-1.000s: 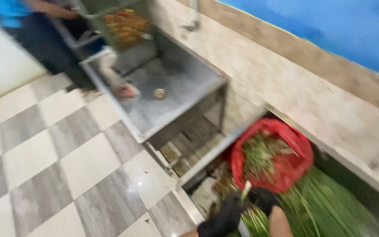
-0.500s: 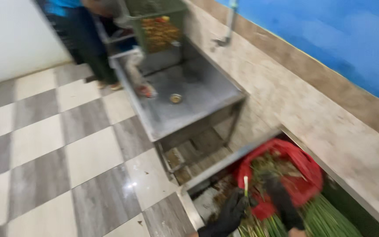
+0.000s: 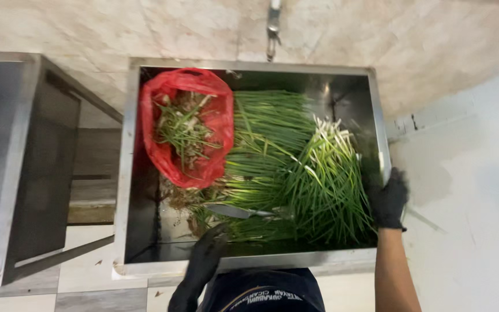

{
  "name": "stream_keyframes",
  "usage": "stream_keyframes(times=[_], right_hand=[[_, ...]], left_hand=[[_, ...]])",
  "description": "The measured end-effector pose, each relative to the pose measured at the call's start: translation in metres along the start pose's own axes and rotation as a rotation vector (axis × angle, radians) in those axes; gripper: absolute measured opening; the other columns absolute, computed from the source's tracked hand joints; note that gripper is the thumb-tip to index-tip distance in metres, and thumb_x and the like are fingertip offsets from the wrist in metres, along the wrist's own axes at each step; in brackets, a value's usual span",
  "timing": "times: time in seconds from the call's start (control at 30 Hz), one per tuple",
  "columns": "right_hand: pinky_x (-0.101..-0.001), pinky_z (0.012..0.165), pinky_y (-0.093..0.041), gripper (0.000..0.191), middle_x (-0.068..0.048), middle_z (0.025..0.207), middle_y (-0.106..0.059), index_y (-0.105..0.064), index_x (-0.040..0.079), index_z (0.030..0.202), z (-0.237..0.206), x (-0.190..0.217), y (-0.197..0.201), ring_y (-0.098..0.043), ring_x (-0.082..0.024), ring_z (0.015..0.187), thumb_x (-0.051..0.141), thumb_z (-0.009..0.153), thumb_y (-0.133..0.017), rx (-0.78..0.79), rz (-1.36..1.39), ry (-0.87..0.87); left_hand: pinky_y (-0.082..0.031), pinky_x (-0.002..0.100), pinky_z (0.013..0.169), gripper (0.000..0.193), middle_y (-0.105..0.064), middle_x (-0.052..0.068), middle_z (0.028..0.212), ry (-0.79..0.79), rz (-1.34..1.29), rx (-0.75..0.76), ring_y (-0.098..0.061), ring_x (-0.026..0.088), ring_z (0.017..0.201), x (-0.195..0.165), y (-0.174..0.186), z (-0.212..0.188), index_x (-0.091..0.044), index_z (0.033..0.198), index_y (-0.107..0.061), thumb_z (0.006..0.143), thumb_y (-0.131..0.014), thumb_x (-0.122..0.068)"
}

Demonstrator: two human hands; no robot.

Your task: The person stands at a stainless steel sink filled with green onions and trims them one at a time, cutting off the root ends with a knife and dropping the trimmed roots into a red plastic bag inside the sink. The trimmed green onions are set aside in the sink as the pile of discarded roots in the bag grows.

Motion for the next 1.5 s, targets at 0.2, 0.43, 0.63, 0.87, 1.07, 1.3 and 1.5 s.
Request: stream_keyframes(times=[0.2,0.43,0.63,0.87,1.07,1.3,1.5], right_hand=[[-0.0438,0.097,-0.053,0.022,-0.021,0.114,-0.073,-0.072,0.002,0.119,0.020,-0.019,-0.087,-0.069,-0.035,0.110,0.018,0.105,-0.067,0.179,0.177,0.022],[-0.0523,0.090,-0.051,0.024,-0.022,0.108,-0.071,-0.072,0.006,0.108,-0.005,-0.017,-0.105,-0.063,-0.045,0.101,0.023,0.093,-0.066,0.142,0.168,0.198],[-0.0507,0.090,-0.049,0.035,-0.021,0.116,-0.067,-0.066,0.005,0.128,-0.109,-0.046,0.007,-0.061,-0.043,0.105,0.015,0.095,-0.064,-0.031,0.265,0.031],[-0.0426,0.085,-0.047,0.013,-0.011,0.093,-0.068,-0.067,0.015,0.097,-0.214,-0.146,0.095,-0.065,-0.033,0.089,0.015,0.086,-0.075,-0.130,0.271,-0.172],[-0.0382,0.091,-0.052,0.030,-0.013,0.110,-0.070,-0.065,0.004,0.119,-0.257,-0.349,0.121,-0.067,-0.028,0.103,0.006,0.089,-0.069,-0.496,0.517,-0.639],[-0.0407,0.096,-0.052,0.029,-0.011,0.114,-0.073,-0.072,0.011,0.111,-0.169,-0.635,-0.046,-0.068,-0.031,0.111,0.029,0.089,-0.069,0.155,0.276,-0.802],[-0.0514,0.098,-0.048,0.046,-0.011,0.128,-0.065,-0.063,0.017,0.129,-0.061,-0.808,-0.203,-0.059,-0.034,0.120,0.047,0.094,-0.055,0.782,0.011,-0.639]], left_hand=[[-0.049,0.036,0.104,0.041,-0.072,0.013,0.132,0.060,0.055,-0.244,-0.065,0.022,0.123,0.023,0.046,-0.018,-0.005,0.131,-0.067,0.094,-0.067,-0.023],[-0.047,0.038,0.105,0.045,-0.069,0.015,0.134,-0.134,0.182,-0.306,-0.063,0.025,0.125,-0.059,-0.015,0.104,-0.004,0.133,-0.065,0.093,-0.067,-0.024],[-0.044,0.040,0.106,0.047,-0.067,0.016,0.135,-0.415,0.301,-0.125,-0.061,0.027,0.126,-0.172,-0.114,0.168,-0.004,0.134,-0.063,0.092,-0.068,-0.025],[-0.042,0.042,0.107,0.051,-0.064,0.018,0.137,-0.608,0.455,0.150,-0.058,0.029,0.128,-0.219,-0.304,0.170,-0.003,0.136,-0.061,0.090,-0.068,-0.026],[-0.040,0.043,0.108,0.054,-0.062,0.019,0.139,-0.666,0.591,0.320,-0.056,0.032,0.129,-0.202,-0.476,0.158,-0.002,0.137,-0.059,0.089,-0.069,-0.027],[-0.037,0.045,0.109,0.058,-0.060,0.021,0.140,-0.561,0.763,0.208,-0.053,0.034,0.131,-0.111,-0.680,0.181,-0.001,0.138,-0.057,0.088,-0.070,-0.028],[-0.035,0.047,0.110,0.061,-0.057,0.022,0.142,-0.453,0.931,-0.074,-0.051,0.036,0.132,-0.019,-0.755,0.206,-0.001,0.139,-0.055,0.087,-0.070,-0.029]])
Point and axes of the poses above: each hand's wrist, its own z-axis towards the middle knuckle, its own y-axis out of the back of the hand, x = y × z, the point moved 9 cm from there along z, towards the middle knuckle
